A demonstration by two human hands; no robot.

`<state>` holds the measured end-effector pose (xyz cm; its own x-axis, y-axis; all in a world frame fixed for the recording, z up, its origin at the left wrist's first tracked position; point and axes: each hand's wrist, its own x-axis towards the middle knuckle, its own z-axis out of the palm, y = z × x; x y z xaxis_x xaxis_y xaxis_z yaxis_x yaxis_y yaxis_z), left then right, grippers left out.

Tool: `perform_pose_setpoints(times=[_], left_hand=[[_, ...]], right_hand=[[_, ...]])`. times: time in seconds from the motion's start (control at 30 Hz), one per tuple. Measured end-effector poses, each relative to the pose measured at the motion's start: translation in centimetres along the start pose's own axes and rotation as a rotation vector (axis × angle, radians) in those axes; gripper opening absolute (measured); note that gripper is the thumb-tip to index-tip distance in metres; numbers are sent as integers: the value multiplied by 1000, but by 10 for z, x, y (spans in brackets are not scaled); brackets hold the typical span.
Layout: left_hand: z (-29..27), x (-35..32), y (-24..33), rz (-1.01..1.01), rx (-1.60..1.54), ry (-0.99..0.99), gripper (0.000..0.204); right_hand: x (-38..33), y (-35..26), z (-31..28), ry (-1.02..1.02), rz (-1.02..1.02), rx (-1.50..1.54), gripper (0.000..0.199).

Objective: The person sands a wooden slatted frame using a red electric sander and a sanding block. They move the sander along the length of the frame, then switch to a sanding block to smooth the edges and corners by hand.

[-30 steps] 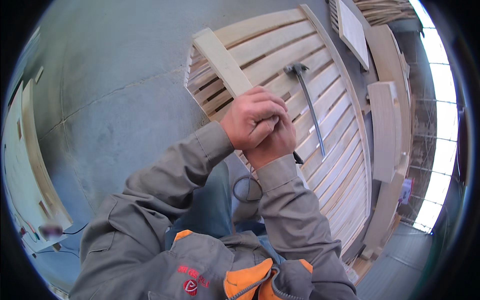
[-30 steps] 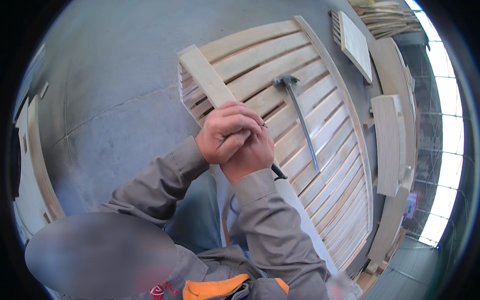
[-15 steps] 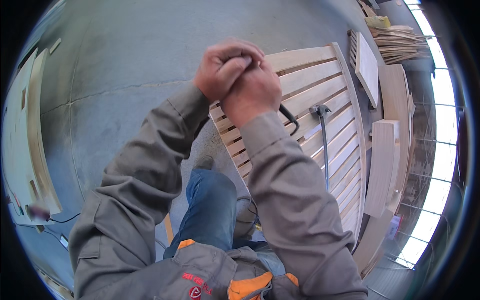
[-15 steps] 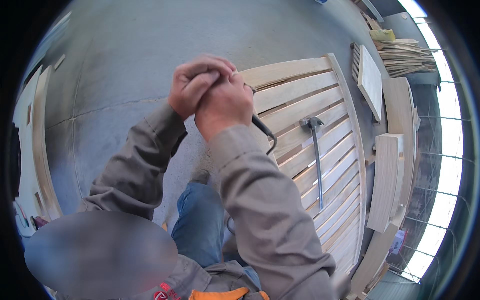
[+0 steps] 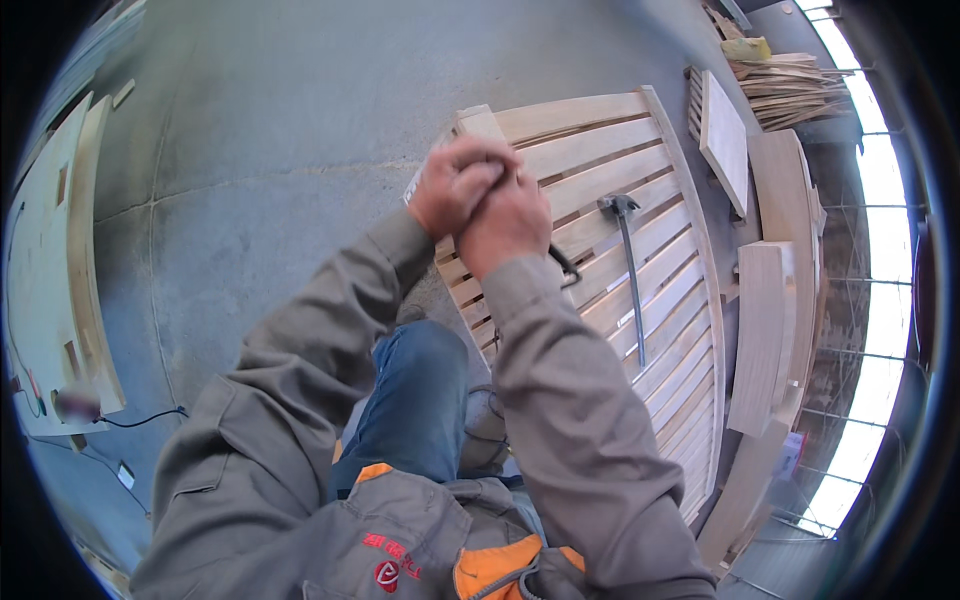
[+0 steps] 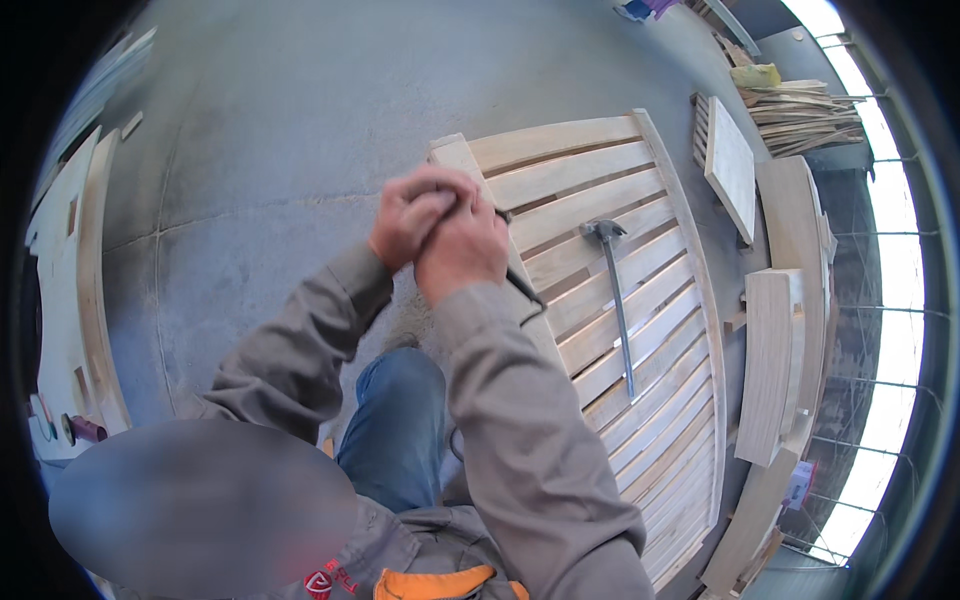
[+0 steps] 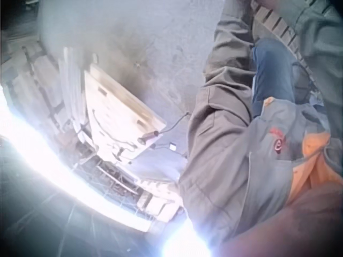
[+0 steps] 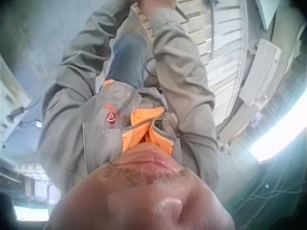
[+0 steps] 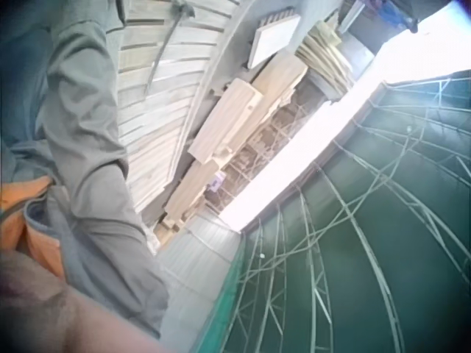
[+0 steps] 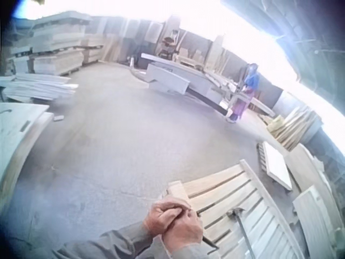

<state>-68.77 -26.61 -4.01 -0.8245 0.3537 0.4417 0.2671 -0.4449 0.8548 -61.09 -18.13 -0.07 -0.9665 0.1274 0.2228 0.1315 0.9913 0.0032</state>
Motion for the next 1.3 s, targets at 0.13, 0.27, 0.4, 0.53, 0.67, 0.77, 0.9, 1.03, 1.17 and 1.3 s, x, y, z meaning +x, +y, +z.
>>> perform_pose_setpoints(times=[0.13,0.27,0.4,0.53,0.67,0.77,0.9,1.03,1.17,1.3], left_hand=[[59,-65,13,58,46,-106,23],[111,-120,32,146,92,-217,29],[170,-177,47,146,112,-310,22],[230,-240,58,153,117,-418,19],[290,-300,70,166,111,-582,24],[338,-336,80,172,83,-683,21],[395,-373,88,143,41,-852,20],[435,-395,95,162,28,-932,23],[445,-393,91,133,-2,-933,22],[430,-364,87,93,27,-829,20]], right_hand=[[-89,32,-17,-21,41,-6,41],[-178,59,-34,-29,96,0,40],[-270,93,-35,78,126,25,40],[-377,126,-26,2,429,77,43],[-448,138,-73,-136,547,38,47],[-498,159,-92,-139,515,-72,55],[-563,178,-104,-247,675,-232,60],[-607,197,-114,-175,671,-174,67],[-608,204,-123,-76,618,-238,65],[-569,205,-119,-47,610,-175,62]])
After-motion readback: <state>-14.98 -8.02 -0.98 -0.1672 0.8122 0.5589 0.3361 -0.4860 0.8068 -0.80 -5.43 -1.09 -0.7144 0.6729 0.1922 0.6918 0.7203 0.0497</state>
